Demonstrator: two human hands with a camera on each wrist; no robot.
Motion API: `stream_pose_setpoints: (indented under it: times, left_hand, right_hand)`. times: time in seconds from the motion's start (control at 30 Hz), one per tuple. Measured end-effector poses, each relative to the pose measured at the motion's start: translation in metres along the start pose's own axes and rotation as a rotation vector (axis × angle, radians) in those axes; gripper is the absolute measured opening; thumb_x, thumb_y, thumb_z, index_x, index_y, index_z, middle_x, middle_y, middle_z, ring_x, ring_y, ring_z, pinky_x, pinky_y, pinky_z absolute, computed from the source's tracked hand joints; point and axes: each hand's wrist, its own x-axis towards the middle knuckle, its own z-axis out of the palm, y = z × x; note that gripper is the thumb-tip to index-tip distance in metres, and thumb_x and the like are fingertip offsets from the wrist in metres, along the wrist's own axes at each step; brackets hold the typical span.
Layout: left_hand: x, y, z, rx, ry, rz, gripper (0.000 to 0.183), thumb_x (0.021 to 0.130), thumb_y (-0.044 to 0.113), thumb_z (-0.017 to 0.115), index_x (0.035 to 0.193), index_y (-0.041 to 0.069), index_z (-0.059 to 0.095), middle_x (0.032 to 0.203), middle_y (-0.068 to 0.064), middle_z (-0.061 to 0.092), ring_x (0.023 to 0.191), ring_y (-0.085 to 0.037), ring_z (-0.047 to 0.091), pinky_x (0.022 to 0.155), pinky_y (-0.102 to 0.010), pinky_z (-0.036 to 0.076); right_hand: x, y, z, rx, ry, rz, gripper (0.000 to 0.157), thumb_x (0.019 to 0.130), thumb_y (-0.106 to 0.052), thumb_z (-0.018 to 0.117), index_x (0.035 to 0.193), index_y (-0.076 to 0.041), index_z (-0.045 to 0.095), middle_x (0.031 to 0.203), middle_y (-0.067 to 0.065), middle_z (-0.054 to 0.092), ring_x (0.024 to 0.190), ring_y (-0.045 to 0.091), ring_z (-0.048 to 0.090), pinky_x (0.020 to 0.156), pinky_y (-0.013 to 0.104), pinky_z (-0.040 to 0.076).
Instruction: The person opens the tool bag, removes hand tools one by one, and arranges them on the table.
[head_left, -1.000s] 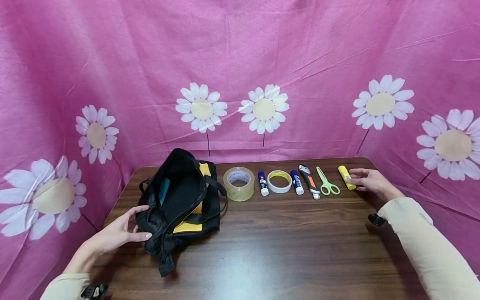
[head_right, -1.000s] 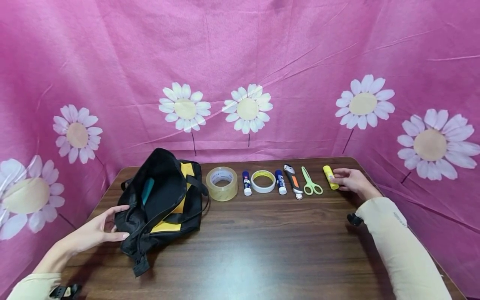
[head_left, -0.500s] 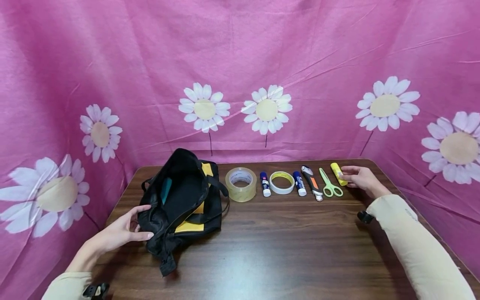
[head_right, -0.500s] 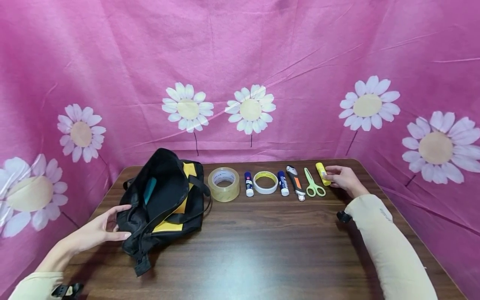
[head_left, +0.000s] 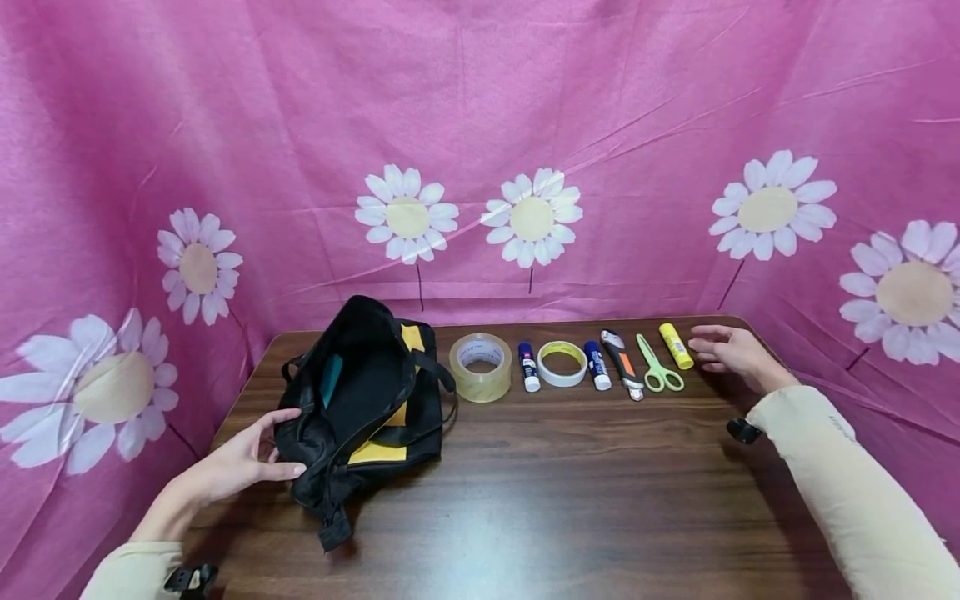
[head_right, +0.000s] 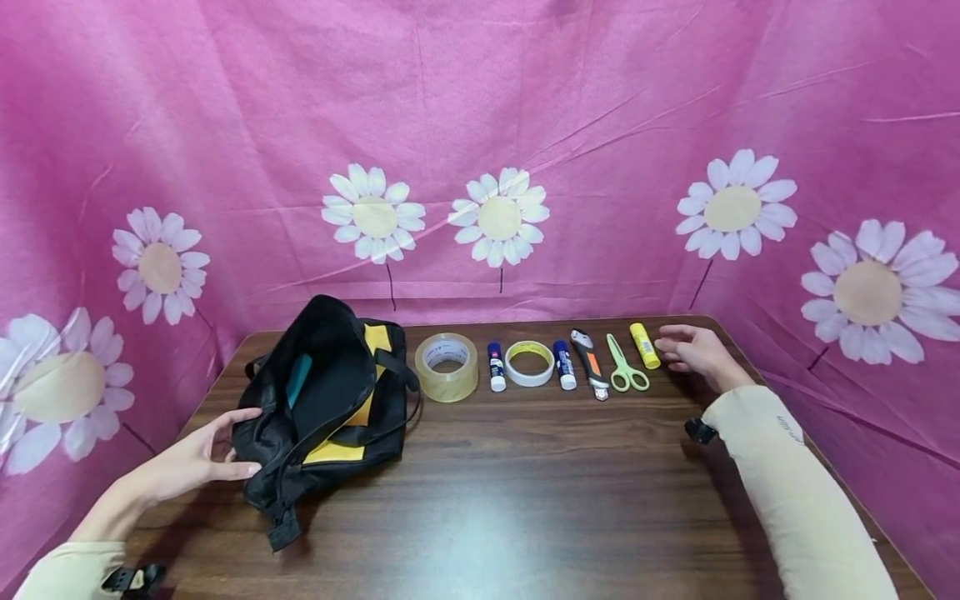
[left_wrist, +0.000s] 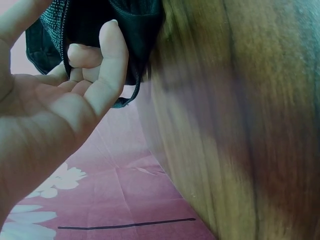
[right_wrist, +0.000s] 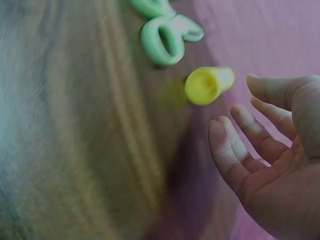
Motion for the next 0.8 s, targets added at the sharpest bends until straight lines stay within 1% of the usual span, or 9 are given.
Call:
stream_pose_setpoints:
  times: [0.1,0.13,0.23,0.3,0.4,0.47,0.6,0.73,0.8]
  left_hand:
    - [-0.001,0.005,-0.002,0.037,0.013,0.015,0.086,0.089,0.013,0.079,0.153,-0.001,0.024,0.081,-0.003,0.037,0.070,-0.012,0.042,0.061,-0.028,0.040]
    - [-0.002,0.007,-0.003,0.053,0.018,0.020,0.086,0.088,0.013,0.079,0.153,-0.001,0.024,0.075,0.000,0.034,0.068,-0.012,0.041,0.059,-0.028,0.040]
    - [-0.005,0.015,-0.009,0.101,0.044,0.053,0.087,0.086,0.013,0.081,0.152,-0.003,0.027,0.069,0.002,0.036,0.067,-0.013,0.044,0.057,-0.030,0.041]
    - [-0.007,0.022,-0.014,0.133,0.059,0.083,0.087,0.085,0.012,0.082,0.151,-0.006,0.027,0.071,0.000,0.042,0.066,-0.013,0.046,0.057,-0.030,0.042]
    - [-0.010,0.031,-0.020,0.192,0.088,0.098,0.087,0.084,0.012,0.082,0.150,-0.006,0.030,0.073,-0.002,0.047,0.067,-0.014,0.048,0.058,-0.029,0.042]
    - [-0.010,0.037,-0.023,0.225,0.096,0.095,0.086,0.085,0.015,0.081,0.151,-0.006,0.030,0.071,-0.002,0.044,0.067,-0.014,0.047,0.059,-0.029,0.042]
    - [-0.008,0.046,-0.024,0.289,0.131,0.056,0.083,0.090,0.026,0.078,0.152,-0.003,0.031,0.066,0.001,0.039,0.062,-0.015,0.044,0.057,-0.030,0.040]
    - [-0.007,0.051,-0.023,0.344,0.172,0.039,0.081,0.092,0.033,0.076,0.152,-0.002,0.033,0.065,-0.001,0.038,0.057,-0.016,0.042,0.053,-0.032,0.038]
    - [-0.007,0.052,-0.022,0.359,0.181,0.038,0.081,0.092,0.033,0.077,0.151,-0.002,0.034,0.065,-0.002,0.038,0.056,-0.017,0.041,0.052,-0.032,0.037]
  right_hand:
    - [-0.001,-0.021,0.005,-0.001,-0.021,-0.048,0.065,0.102,-0.022,0.063,0.148,0.014,0.034,0.097,-0.017,0.068,0.086,0.006,0.068,0.076,0.031,0.058]
    - [-0.002,-0.031,0.008,0.001,-0.033,-0.064,0.065,0.102,-0.022,0.063,0.148,0.014,0.035,0.098,-0.017,0.068,0.087,0.006,0.068,0.077,0.032,0.058]
    - [-0.006,-0.066,0.021,-0.036,-0.078,-0.135,0.063,0.103,-0.024,0.063,0.148,0.011,0.038,0.105,-0.014,0.068,0.091,0.005,0.068,0.081,0.034,0.058]
    - [-0.010,-0.090,0.033,-0.070,-0.114,-0.179,0.061,0.103,-0.026,0.063,0.149,0.007,0.041,0.115,-0.003,0.068,0.094,0.006,0.068,0.083,0.035,0.057]
    - [-0.014,-0.125,0.063,-0.104,-0.184,-0.259,0.057,0.102,-0.026,0.064,0.148,0.003,0.046,0.130,0.016,0.063,0.099,0.011,0.069,0.085,0.037,0.057]
    - [-0.017,-0.148,0.088,-0.106,-0.249,-0.305,0.055,0.102,-0.024,0.065,0.148,0.000,0.047,0.136,0.024,0.058,0.102,0.017,0.069,0.087,0.041,0.056]
    - [-0.024,-0.194,0.153,-0.033,-0.398,-0.380,0.055,0.099,-0.020,0.069,0.149,-0.008,0.049,0.137,0.019,0.059,0.107,0.025,0.068,0.090,0.047,0.054]
    - [-0.031,-0.236,0.235,0.042,-0.554,-0.475,0.056,0.098,-0.019,0.070,0.150,-0.014,0.049,0.136,0.012,0.061,0.112,0.029,0.066,0.090,0.046,0.055]
    - [-0.033,-0.255,0.281,0.102,-0.637,-0.489,0.055,0.099,-0.016,0.068,0.150,-0.013,0.048,0.136,0.012,0.060,0.115,0.032,0.065,0.089,0.044,0.056]
